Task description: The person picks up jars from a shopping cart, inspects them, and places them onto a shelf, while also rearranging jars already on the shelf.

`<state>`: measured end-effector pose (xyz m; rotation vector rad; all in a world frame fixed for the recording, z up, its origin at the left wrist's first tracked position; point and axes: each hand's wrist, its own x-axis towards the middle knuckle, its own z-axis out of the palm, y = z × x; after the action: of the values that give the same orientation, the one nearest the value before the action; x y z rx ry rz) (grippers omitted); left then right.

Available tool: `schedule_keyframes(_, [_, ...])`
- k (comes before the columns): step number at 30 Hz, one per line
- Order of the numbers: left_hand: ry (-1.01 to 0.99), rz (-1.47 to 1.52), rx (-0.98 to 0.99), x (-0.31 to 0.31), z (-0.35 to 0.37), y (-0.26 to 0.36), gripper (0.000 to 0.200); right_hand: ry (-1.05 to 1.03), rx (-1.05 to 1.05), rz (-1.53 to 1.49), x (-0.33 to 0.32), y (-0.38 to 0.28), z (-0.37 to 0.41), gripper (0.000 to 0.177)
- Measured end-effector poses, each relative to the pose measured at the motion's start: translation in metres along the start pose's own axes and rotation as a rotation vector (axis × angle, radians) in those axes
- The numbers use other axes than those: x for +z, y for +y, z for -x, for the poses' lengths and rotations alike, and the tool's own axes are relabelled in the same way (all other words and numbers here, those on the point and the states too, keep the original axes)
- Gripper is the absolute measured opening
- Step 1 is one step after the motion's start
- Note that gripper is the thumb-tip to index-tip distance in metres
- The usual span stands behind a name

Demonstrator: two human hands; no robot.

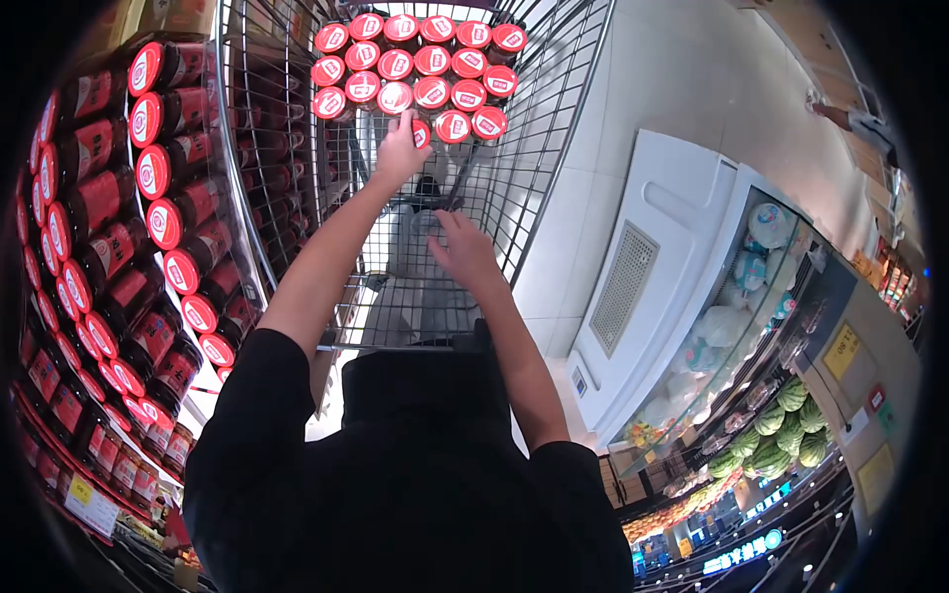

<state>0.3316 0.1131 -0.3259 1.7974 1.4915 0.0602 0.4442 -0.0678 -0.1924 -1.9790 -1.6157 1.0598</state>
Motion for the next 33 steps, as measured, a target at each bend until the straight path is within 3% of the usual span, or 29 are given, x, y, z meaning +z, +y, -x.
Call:
schedule_keyframes(3, [0.122, 0.144, 0.047, -0.004, 0.011, -0.015, 0.067, -0.018, 0.032, -0.023, -0.002, -0.008, 0.009, 0.044])
schedule_keyframes(6, [0.161, 0.277, -0.049, -0.043, 0.064, -0.003, 0.070, -0.022, 0.096, -0.111, 0.002, -0.012, 0.020, 0.049])
schedule_keyframes(8, [0.161, 0.334, -0.077, -0.068, 0.105, -0.001, 0.068, 0.021, 0.152, -0.153, 0.003, -0.021, 0.020, 0.062])
schedule_keyframes(9, [0.175, 0.386, -0.091, -0.085, 0.130, 0.005, 0.068, 0.009, 0.137, -0.148, 0.005, -0.027, 0.021, 0.062])
schedule_keyframes(11, [0.201, 0.414, -0.131, -0.124, 0.178, 0.021, 0.065, 0.190, -0.086, -0.119, 0.007, -0.043, 0.018, 0.076])
schedule_keyframes(12, [0.189, 0.473, -0.146, -0.144, 0.203, 0.028, 0.062, 0.183, -0.138, -0.134, 0.004, -0.055, 0.017, 0.086])
schedule_keyframes(13, [0.181, 0.532, -0.160, -0.158, 0.227, 0.031, 0.059, 0.168, -0.164, -0.130, 0.001, -0.070, 0.020, 0.086])
schedule_keyframes(15, [0.273, 0.596, -0.005, -0.179, 0.271, 0.025, 0.054, 0.142, -0.348, -0.088, -0.005, -0.101, 0.028, 0.086])
schedule_keyframes(16, [0.321, 0.622, 0.024, -0.194, 0.292, 0.028, 0.052, 0.117, -0.444, -0.128, -0.006, -0.113, 0.034, 0.080])
schedule_keyframes(20, [0.369, 0.682, 0.046, -0.225, 0.356, 0.007, 0.048, 0.068, -0.518, -0.269, -0.001, -0.176, 0.081, 0.063])
schedule_keyframes(25, [0.427, 0.730, 0.152, -0.259, 0.444, -0.021, 0.052, 0.063, -0.690, -0.301, 0.029, -0.231, 0.132, 0.059])
schedule_keyframes(29, [0.560, 0.716, 0.320, -0.276, 0.513, -0.050, 0.065, -0.022, -0.719, -0.482, 0.061, -0.265, 0.175, 0.056])
schedule_keyframes(31, [0.509, 1.040, 0.342, -0.288, 0.549, -0.062, 0.067, -0.215, -0.523, -0.810, 0.087, -0.274, 0.193, 0.056])
schedule_keyframes(33, [0.535, 1.011, 0.328, -0.300, 0.581, -0.072, 0.066, -0.286, -0.502, -0.869, 0.109, -0.295, 0.206, 0.057])
